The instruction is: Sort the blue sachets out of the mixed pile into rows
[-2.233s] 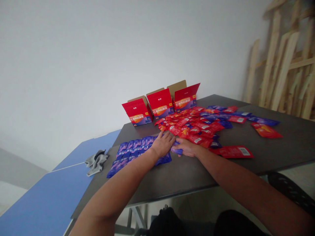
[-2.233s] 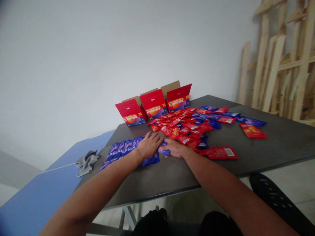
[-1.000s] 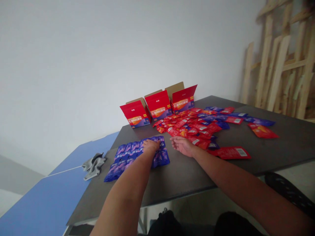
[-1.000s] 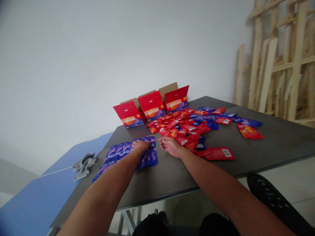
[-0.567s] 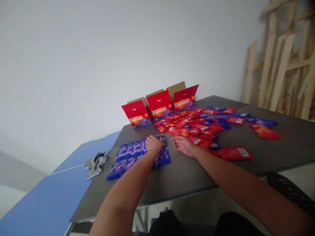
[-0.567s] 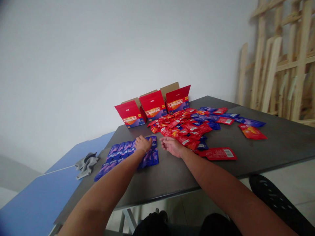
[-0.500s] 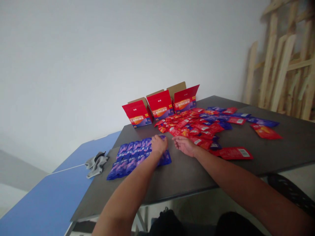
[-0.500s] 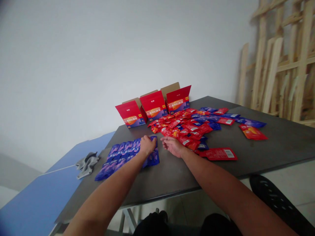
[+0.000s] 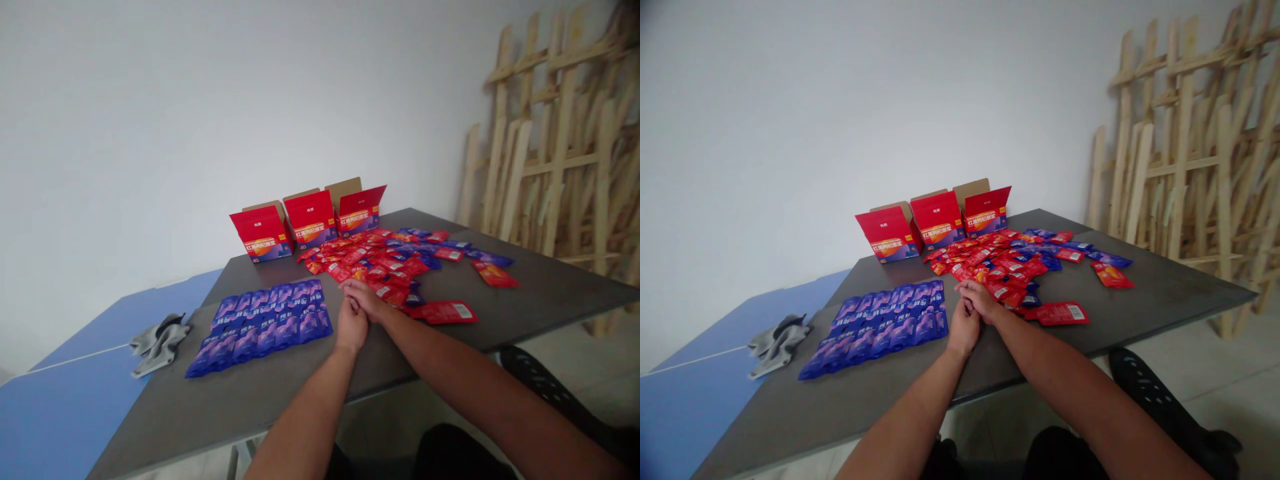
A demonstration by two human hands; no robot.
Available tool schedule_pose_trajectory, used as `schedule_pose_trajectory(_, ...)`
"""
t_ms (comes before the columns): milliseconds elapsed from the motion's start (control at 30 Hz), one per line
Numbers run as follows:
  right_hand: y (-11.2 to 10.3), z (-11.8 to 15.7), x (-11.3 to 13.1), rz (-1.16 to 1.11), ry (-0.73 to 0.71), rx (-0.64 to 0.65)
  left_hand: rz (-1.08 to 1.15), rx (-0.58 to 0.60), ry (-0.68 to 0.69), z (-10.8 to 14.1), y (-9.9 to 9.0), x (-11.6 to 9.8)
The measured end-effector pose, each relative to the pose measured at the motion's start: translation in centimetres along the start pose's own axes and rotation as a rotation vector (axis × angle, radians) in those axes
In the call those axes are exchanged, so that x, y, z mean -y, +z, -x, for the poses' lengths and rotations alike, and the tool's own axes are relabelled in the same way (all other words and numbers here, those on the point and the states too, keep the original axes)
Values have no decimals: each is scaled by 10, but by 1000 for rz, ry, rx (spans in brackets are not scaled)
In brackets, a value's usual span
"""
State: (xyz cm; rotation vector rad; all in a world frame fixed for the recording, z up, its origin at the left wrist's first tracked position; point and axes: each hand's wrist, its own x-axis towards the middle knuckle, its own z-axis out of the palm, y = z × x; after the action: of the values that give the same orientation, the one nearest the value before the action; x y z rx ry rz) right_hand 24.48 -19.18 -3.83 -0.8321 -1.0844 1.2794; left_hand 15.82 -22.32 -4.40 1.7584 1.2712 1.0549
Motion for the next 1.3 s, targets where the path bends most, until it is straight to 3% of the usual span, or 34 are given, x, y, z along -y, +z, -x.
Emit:
schedule_pose_trajectory(133, -1, -6, 14, 121, -197, -258, -23, 22, 27, -1, 1, 3)
schedule_pose_trajectory(200, -9, -7, 33, 177, -260, -312, -17, 8, 46, -1, 3, 5)
schedule_pose_trajectory(300, -38, 0, 74, 404, -163, -209, 6, -13, 53, -1, 5, 8)
schedule_pose_trajectory(400, -85, 17, 115, 872, -9, -68, 17, -8, 37, -3, 6, 9)
schedule_pose_trajectory(467, -115, 31, 130, 1224, 160, 44, 24, -2, 30, -3, 6, 9)
schedule_pose_trajectory(533, -135, 44, 129, 1522, 308, 118, 27, -2, 28, -4, 6, 8)
schedule_pose_trajectory(633, -145, 58, 108, 1725, 277, 115, 29, -5, 24, -3, 6, 6)
schedule_pose_trajectory(800, -139, 62, 80, 1705, 100, 179, 45, -10, 20, -2, 5, 5)
schedule_pose_trajectory(1000, -141, 56, 90, 1796, 49, 271, 61, 3, 14, -4, 5, 7)
schedule_pose_trajectory(1167, -138, 54, 85, 1937, 117, 194, 70, 2, 20, -3, 5, 6)
schedule_pose_trajectory(1300, -146, 55, 83, 1900, 45, 156, 73, 5, 18, -2, 3, 3)
